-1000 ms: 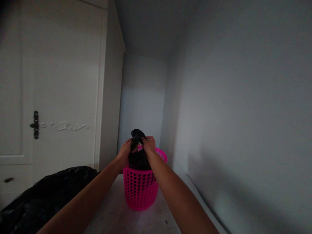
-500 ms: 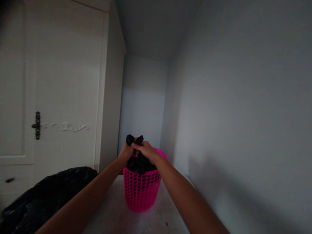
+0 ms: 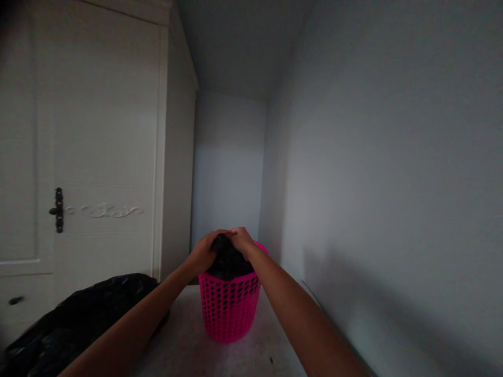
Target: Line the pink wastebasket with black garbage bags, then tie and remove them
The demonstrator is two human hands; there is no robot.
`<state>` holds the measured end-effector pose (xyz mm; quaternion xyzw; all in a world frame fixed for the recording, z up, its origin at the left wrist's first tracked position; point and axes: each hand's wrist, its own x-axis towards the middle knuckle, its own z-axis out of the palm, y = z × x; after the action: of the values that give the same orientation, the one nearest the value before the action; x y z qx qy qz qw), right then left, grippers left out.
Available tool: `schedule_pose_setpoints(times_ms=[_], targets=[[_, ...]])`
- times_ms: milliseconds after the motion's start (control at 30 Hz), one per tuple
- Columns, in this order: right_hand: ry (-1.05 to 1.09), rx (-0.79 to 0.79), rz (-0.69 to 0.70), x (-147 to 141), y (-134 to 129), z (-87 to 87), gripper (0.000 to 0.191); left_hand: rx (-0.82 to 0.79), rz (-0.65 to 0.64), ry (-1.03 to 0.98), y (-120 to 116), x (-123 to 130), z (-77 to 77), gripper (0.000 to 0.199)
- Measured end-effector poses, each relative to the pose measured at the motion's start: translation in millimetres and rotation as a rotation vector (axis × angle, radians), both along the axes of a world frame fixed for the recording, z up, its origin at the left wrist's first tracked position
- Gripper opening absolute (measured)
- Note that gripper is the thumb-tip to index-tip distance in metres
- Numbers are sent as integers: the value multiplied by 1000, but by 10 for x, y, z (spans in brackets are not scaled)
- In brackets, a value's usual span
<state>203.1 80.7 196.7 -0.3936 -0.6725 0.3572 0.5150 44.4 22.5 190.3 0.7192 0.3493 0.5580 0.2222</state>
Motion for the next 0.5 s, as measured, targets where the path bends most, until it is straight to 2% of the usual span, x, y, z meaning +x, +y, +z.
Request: schedule_pose_setpoints(times_ms=[67, 167, 233, 300, 367, 500], targets=[[27, -61, 65, 1, -59, 26, 11, 16, 15, 8, 18, -8, 4, 36], [47, -133, 136, 13, -164, 67, 22, 26, 46, -10, 82, 1, 8, 27], [35, -184, 194, 29, -231, 77, 37, 11, 60, -33, 126, 18, 14, 14], [39, -197, 233, 42, -279, 68, 56, -13, 57, -52, 151, 34, 26, 13], [72, -172, 221, 42, -299, 45, 64, -32, 52, -64, 150, 42, 38, 20], [162, -155, 112, 3, -279, 9, 65, -75, 76, -89, 111, 25, 40, 27]])
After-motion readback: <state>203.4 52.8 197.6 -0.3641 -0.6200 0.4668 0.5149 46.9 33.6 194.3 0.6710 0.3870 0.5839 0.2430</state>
